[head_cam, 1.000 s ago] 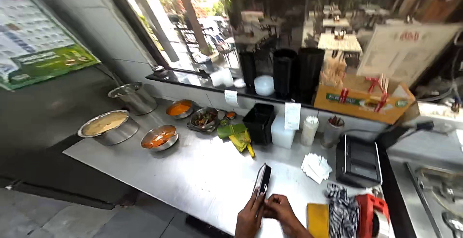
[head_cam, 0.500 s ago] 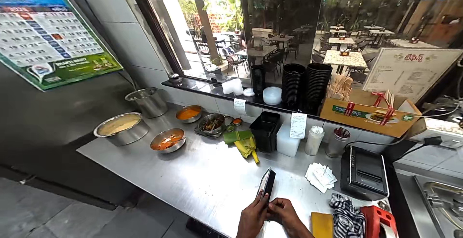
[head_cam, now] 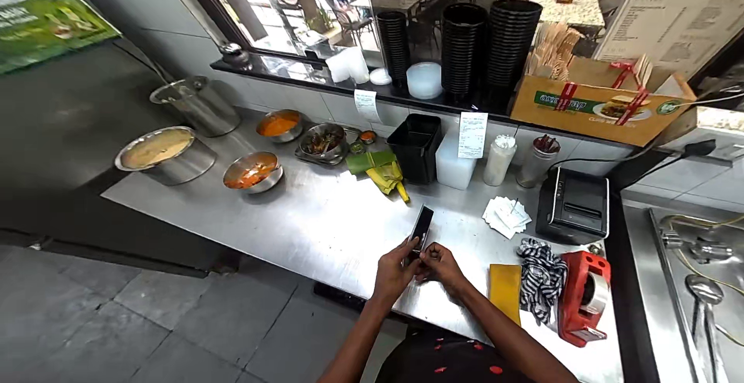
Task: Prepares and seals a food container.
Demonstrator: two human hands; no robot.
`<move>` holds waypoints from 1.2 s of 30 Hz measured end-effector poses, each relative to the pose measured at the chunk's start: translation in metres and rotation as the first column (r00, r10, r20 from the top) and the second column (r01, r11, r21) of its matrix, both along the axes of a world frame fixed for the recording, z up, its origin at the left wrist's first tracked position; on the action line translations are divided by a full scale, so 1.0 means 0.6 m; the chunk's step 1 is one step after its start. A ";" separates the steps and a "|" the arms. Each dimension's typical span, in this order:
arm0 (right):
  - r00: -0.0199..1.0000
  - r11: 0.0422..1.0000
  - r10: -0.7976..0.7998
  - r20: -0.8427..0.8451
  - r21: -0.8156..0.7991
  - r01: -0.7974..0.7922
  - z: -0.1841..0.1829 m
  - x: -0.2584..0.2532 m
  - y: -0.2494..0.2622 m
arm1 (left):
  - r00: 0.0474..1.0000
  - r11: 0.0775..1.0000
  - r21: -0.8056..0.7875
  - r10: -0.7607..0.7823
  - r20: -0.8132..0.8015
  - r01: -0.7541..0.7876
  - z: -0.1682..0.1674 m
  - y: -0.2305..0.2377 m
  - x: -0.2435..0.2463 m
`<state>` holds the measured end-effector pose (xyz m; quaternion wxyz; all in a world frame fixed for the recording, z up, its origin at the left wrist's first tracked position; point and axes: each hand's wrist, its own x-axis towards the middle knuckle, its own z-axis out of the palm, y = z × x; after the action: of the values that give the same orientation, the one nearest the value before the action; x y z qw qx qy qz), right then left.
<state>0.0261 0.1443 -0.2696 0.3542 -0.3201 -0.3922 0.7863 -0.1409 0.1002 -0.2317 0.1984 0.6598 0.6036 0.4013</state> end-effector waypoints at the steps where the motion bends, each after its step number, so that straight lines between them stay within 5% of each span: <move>1: 1.000 0.999 0.024 -0.015 -0.037 -0.024 -0.003 0.002 0.002 | 1.000 1.000 0.001 -0.008 0.010 0.008 0.001 -0.001 0.001; 11: 0.990 0.991 0.032 -0.137 -0.127 -0.050 -0.040 -0.003 0.002 | 1.000 1.000 0.021 0.008 0.023 -0.009 0.014 -0.005 0.018; 16: 0.997 0.996 -0.039 0.062 -0.079 0.044 -0.014 0.004 -0.023 | 0.975 0.994 0.044 0.105 -0.194 -0.098 0.006 -0.011 0.047; 22: 0.993 0.945 -0.071 0.097 -0.313 0.098 0.054 0.056 -0.062 | 0.919 0.987 0.129 0.140 -0.369 -0.098 -0.027 -0.028 0.105; 27: 0.989 0.903 -0.066 0.133 -0.413 0.116 0.032 0.074 -0.073 | 0.866 0.988 0.139 0.129 -0.482 -0.069 -0.075 -0.049 0.141; 36: 0.941 0.890 -0.178 0.289 -0.360 0.279 -0.010 0.067 -0.065 | 0.986 0.993 -0.121 -0.022 -0.164 0.002 -0.075 -0.083 0.152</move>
<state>0.0666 0.1050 -0.2758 0.3210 -0.5251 -0.2254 0.7553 -0.0499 0.0504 -0.2766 0.1897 0.6813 0.6369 0.3070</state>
